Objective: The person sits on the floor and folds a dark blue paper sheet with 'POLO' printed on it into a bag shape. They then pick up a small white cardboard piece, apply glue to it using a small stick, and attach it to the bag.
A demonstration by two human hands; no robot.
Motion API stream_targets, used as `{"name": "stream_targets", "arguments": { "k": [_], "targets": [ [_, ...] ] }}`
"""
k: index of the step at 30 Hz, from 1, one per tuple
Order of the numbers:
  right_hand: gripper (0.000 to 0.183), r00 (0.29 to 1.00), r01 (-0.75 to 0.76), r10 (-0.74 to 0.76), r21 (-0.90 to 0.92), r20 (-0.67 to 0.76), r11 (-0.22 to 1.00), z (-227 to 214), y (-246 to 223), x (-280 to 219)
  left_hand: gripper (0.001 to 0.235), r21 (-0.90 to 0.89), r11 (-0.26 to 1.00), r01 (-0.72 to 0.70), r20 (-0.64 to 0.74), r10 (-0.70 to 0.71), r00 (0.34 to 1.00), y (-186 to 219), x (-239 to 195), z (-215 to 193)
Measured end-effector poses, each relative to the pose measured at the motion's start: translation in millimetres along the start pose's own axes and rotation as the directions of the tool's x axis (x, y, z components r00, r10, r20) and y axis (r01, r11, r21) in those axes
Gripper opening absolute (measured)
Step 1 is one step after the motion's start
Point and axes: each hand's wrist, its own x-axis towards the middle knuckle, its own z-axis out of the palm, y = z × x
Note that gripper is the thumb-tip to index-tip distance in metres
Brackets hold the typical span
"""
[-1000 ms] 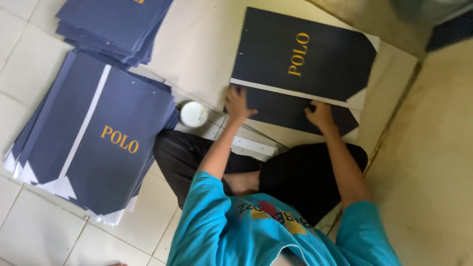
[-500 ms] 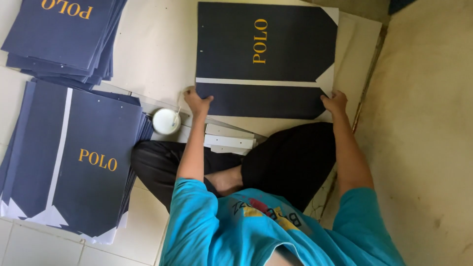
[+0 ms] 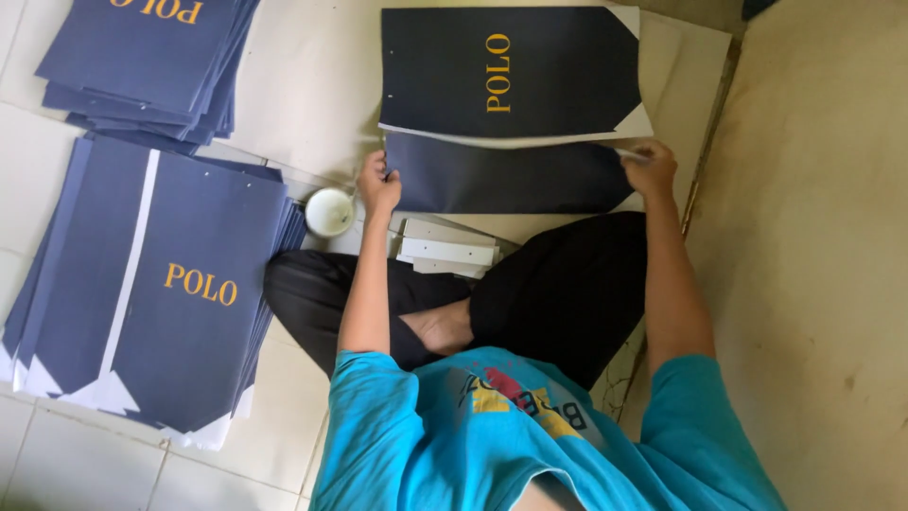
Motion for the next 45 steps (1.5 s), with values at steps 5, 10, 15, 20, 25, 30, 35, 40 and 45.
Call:
{"name": "stream_targets", "arguments": {
  "k": [5,10,15,20,25,30,35,40,45],
  "targets": [
    [0.041,0.947,-0.016,-0.016,-0.096,-0.320,0.995,6.2,78.2,46.8,0.023,-0.015,0.996,-0.084,-0.063,0.082,0.995,0.1,-15.6,-32.9],
    [0.056,0.976,0.110,-0.113,-0.027,-0.183,0.994,-36.7,-45.9,-28.7,0.091,-0.038,0.941,-0.335,-0.162,0.325,0.932,43.1,-91.8,-76.7],
    [0.042,0.874,0.482,-0.433,-0.280,0.221,0.830,-49.4,-128.5,-113.9,0.045,-0.065,0.854,-0.517,-0.103,0.509,0.854,0.3,-151.3,-80.7],
    [0.049,0.659,0.668,-0.497,-0.136,0.565,0.732,-54.7,-154.3,-146.7,0.030,-0.071,0.863,-0.500,-0.073,0.496,0.865,-26.7,-157.7,-76.8],
    [0.048,0.671,0.691,-0.566,-0.126,0.480,0.712,-87.5,-218.7,-220.3,0.037,0.251,0.822,-0.511,0.030,0.522,0.853,-29.0,-176.6,-65.3],
    [0.048,0.634,0.723,-0.570,-0.139,0.523,0.677,-114.2,-259.6,-282.2,0.050,0.496,0.658,-0.566,0.291,0.489,0.823,16.6,-212.7,-77.5],
    [0.050,0.560,0.805,-0.590,-0.215,0.582,0.553,-142.9,-283.5,-327.2,0.059,0.518,0.612,-0.598,0.330,0.502,0.799,30.8,-221.9,-70.9],
    [0.046,0.476,0.860,-0.617,-0.187,0.627,0.474,-115.3,-310.6,-333.4,0.067,0.301,0.781,-0.547,0.413,0.410,0.813,12.0,-205.4,-62.8],
    [0.044,0.474,0.848,-0.490,-0.228,0.732,0.479,-56.9,-304.6,-287.7,0.065,0.290,0.820,-0.494,0.507,0.307,0.806,-9.1,-164.1,-60.3]
  ]
}}
